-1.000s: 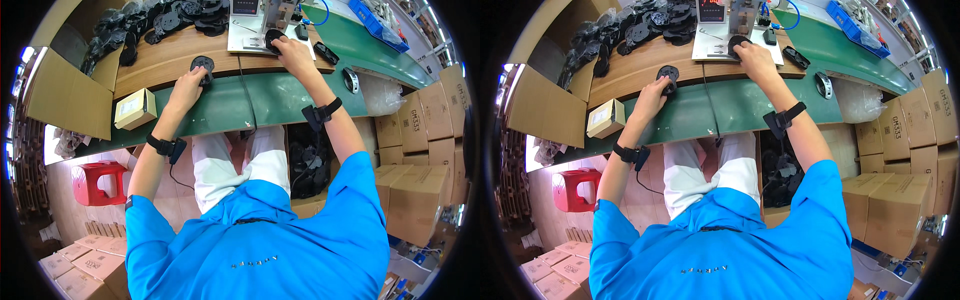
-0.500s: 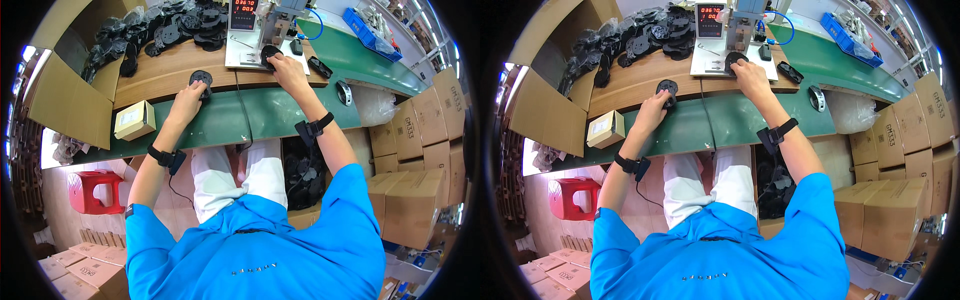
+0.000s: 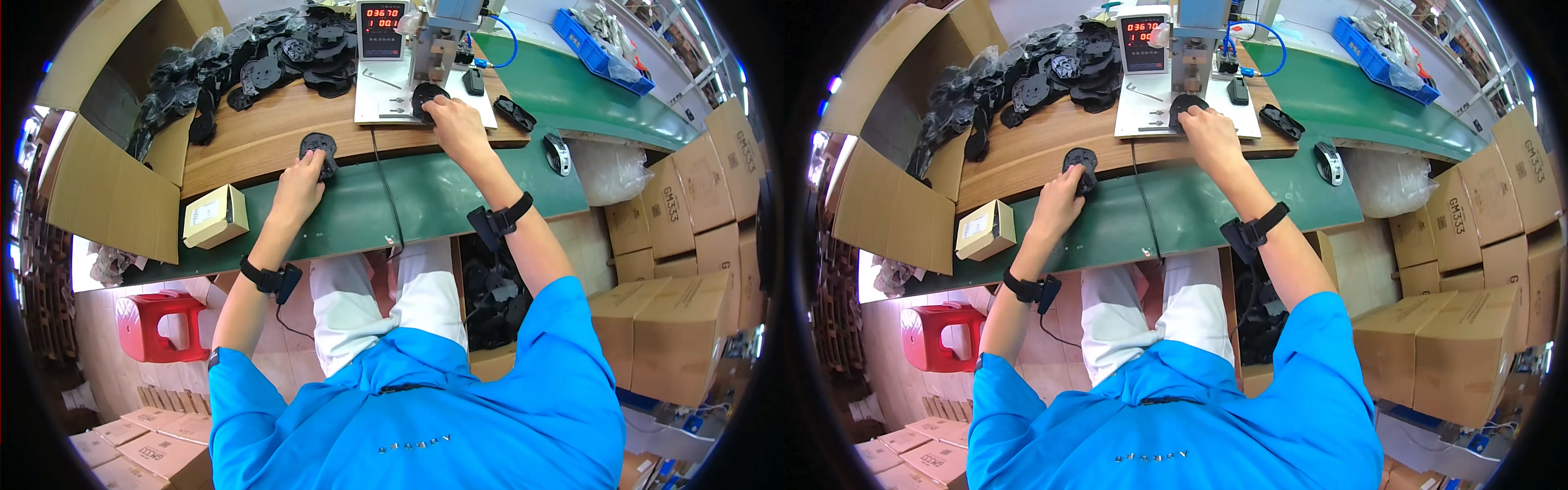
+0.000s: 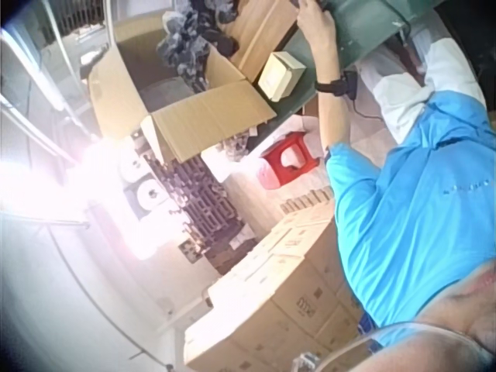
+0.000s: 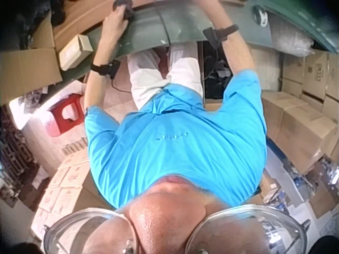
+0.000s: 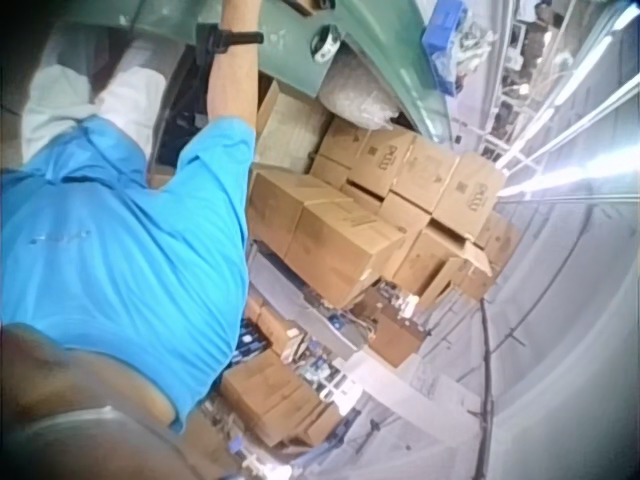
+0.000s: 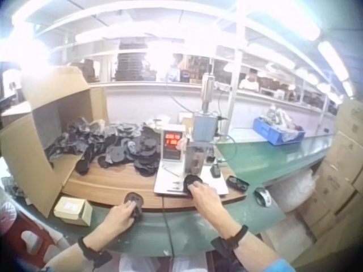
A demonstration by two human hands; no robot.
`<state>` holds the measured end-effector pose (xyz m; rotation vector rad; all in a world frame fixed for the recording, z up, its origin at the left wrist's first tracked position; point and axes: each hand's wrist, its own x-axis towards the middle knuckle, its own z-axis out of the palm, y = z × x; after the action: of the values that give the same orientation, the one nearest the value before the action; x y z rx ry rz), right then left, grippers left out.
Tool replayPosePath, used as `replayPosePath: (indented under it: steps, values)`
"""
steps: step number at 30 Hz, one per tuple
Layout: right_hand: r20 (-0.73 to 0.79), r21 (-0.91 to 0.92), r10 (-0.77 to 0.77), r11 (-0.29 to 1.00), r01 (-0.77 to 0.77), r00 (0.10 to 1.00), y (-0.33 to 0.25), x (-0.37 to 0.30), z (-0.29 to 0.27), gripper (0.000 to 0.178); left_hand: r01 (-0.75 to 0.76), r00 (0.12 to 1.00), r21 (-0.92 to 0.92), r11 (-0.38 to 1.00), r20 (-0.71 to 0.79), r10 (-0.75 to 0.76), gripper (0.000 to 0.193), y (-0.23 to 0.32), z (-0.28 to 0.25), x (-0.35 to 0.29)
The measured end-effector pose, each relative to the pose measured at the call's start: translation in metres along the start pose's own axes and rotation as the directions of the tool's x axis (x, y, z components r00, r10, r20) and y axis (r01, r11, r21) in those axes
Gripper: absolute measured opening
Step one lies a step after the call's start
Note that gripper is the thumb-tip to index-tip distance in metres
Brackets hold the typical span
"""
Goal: Using a small vertical press machine to assemble plastic mouse components.
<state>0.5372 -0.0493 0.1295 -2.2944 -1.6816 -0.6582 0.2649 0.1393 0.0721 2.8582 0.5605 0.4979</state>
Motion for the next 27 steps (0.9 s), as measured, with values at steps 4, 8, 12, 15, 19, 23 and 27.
replayPosePath:
  steps: [4, 8, 12, 15, 19, 23, 27]
  values:
    - [0.027, -0.006, 0.024, 1.0, -0.024, 0.999, -0.001, -0.004, 0.003, 0.022, 0.062, 0.996, 0.034, 0.998, 0.06, -0.064, 0.052, 0.018, -0.008, 0.002]
    - [-0.006, 0.016, 0.024, 1.0, -0.024, 1.0, -0.003, -0.001, 0.002, 0.023, -0.067, 0.991, 0.148, 0.987, -0.106, 0.084, 0.067, 0.001, 0.018, -0.003]
    - [0.004, -0.002, 0.036, 0.999, -0.036, 0.999, -0.001, -0.006, 0.002, 0.023, -0.093, 0.992, 0.306, 0.947, -0.052, 0.114, 0.065, 0.027, 0.015, -0.003]
    - [-0.025, 0.023, 0.017, 1.0, -0.017, 1.0, -0.004, -0.003, 0.0, 0.021, -0.09, 0.995, 0.399, 0.912, -0.012, 0.103, 0.058, 0.027, 0.017, -0.005]
    - [0.072, 0.035, 0.07, 0.997, -0.073, 0.995, -0.005, -0.002, -0.004, 0.034, -0.051, 0.999, 0.335, 0.941, 0.007, 0.051, 0.06, 0.03, 0.015, -0.004]
    - [0.083, 0.02, 0.076, 0.997, -0.078, 0.994, -0.009, 0.0, -0.008, 0.029, -0.082, 0.996, 0.384, 0.92, 0.007, 0.085, 0.063, 0.024, 0.014, -0.004]
    - [0.099, 0.005, 0.076, 0.997, -0.077, 0.992, -0.005, -0.001, -0.006, 0.028, -0.062, 0.992, 0.288, 0.956, -0.084, 0.09, 0.058, 0.021, 0.011, 0.001]
